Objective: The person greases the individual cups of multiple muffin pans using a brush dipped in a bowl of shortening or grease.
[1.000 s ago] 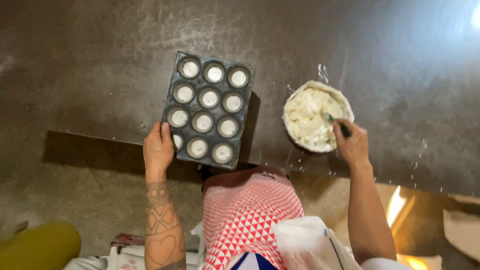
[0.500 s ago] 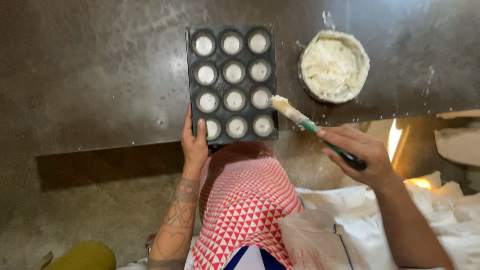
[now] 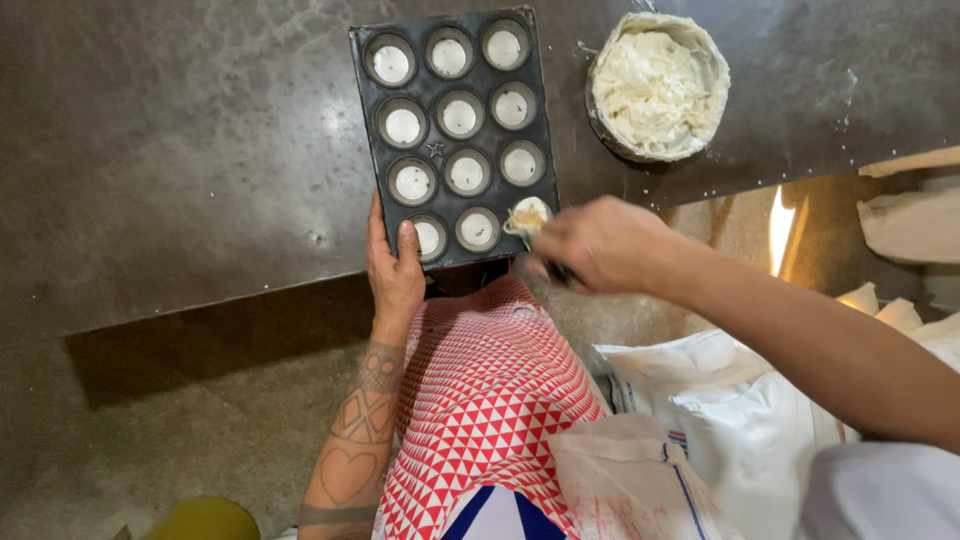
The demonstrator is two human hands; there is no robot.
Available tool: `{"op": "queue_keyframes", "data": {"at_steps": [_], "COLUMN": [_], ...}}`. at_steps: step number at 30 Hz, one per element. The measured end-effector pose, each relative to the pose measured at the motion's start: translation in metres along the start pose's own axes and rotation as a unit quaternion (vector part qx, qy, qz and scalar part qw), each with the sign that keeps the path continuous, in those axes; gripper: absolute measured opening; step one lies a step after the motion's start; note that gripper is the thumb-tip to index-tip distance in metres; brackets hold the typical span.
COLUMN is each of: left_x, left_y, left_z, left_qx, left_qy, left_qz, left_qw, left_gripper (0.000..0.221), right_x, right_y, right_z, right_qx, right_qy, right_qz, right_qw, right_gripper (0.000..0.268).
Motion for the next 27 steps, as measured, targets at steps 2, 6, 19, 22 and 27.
{"op": "queue_keyframes", "data": {"at_steps": [2, 6, 19, 22, 27], "left_x": [-0.001, -0.006, -0.010, -0.004, 0.006], "left_y": [0.001, 0.002, 0.024, 0.023, 0.009], "left_z": [0.002, 0.001, -0.012, -0.010, -0.018], "left_qx": [0.005, 0.027, 0.027, 0.028, 0.019], "left_qy": [-0.002, -0.020, -0.036, -0.044, -0.049], "left_qz": [0.004, 0.012, 0.133, 0.119, 0.109], "left_qw": [1.000, 0.999, 0.990, 0.992, 0.993], "left_gripper": [0.065, 0.068, 0.121, 0.121, 0.120], "right_x": [0.003, 0.034, 0.168, 0.152, 0.114], "right_y": [-0.014, -0.022, 0.065, 0.111, 0.124], "right_z": [-0.016, -0.043, -0.028, -0.063, -0.150], "right_qx": [0.054, 0.269, 0.099, 0.194, 0.286], "right_qy": [-0.086, -0.529, -0.755, -0.598, -0.433], "right_qz": [-0.079, -0.206, -0.562, -0.628, -0.532], "right_qw": [0.992, 0.778, 0.323, 0.460, 0.669], "right_gripper": [0.025, 0.037, 0.045, 0.034, 0.023]}}
Point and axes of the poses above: each hand's wrist, its own y-axis away from the middle knuckle, its own x-axis out of the palm, z = x × y, the point moved 1 cm from there along -y, towards the middle knuckle, and after that the axes turned 8 degrees about z, right-handed, at the moved point
